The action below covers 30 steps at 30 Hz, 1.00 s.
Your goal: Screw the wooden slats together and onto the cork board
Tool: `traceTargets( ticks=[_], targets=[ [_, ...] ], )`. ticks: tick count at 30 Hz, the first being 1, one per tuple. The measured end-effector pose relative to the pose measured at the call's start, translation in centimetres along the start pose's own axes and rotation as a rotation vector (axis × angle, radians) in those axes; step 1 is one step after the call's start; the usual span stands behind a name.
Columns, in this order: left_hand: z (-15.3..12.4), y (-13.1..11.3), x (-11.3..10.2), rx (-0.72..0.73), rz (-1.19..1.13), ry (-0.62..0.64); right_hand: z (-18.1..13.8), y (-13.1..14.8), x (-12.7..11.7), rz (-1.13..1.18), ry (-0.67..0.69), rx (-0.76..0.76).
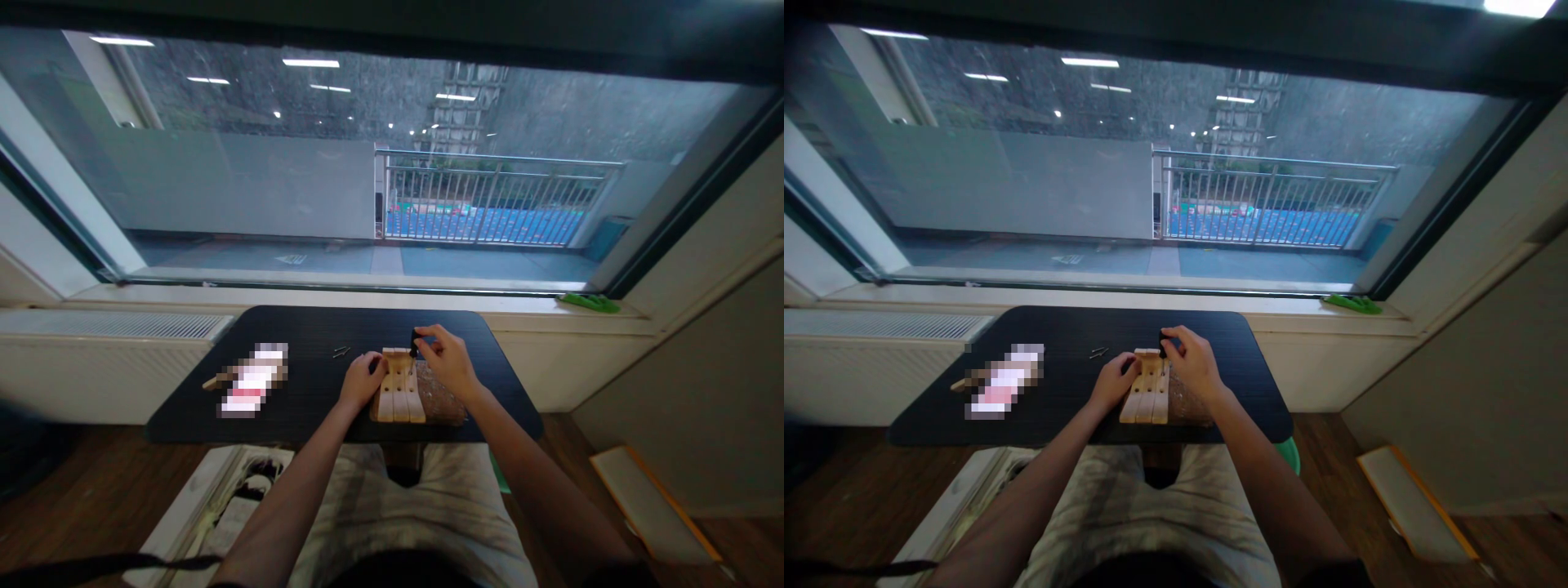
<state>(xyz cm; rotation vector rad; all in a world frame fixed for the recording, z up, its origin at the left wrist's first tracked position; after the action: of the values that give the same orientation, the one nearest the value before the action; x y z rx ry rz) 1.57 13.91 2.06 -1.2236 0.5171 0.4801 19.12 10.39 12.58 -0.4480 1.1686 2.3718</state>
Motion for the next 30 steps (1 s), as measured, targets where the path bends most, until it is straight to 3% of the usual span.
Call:
traceTargets(
  ticks=[30],
  targets=[
    [-0.02,-0.11,0.04,0.011,0.02,0.007,-0.05,0.29,-0.12,-0.044,-0.026,-0.081]
  ],
)
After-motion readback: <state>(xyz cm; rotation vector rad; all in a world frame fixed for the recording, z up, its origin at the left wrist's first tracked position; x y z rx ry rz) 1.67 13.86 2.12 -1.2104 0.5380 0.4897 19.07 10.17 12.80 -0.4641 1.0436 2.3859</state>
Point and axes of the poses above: each hand's wrist, its own z-axis towards the middle knuckle, its own x-axis out of the palm, y = z × x, the point moved 8 cm from there along z, towards the middle knuckle
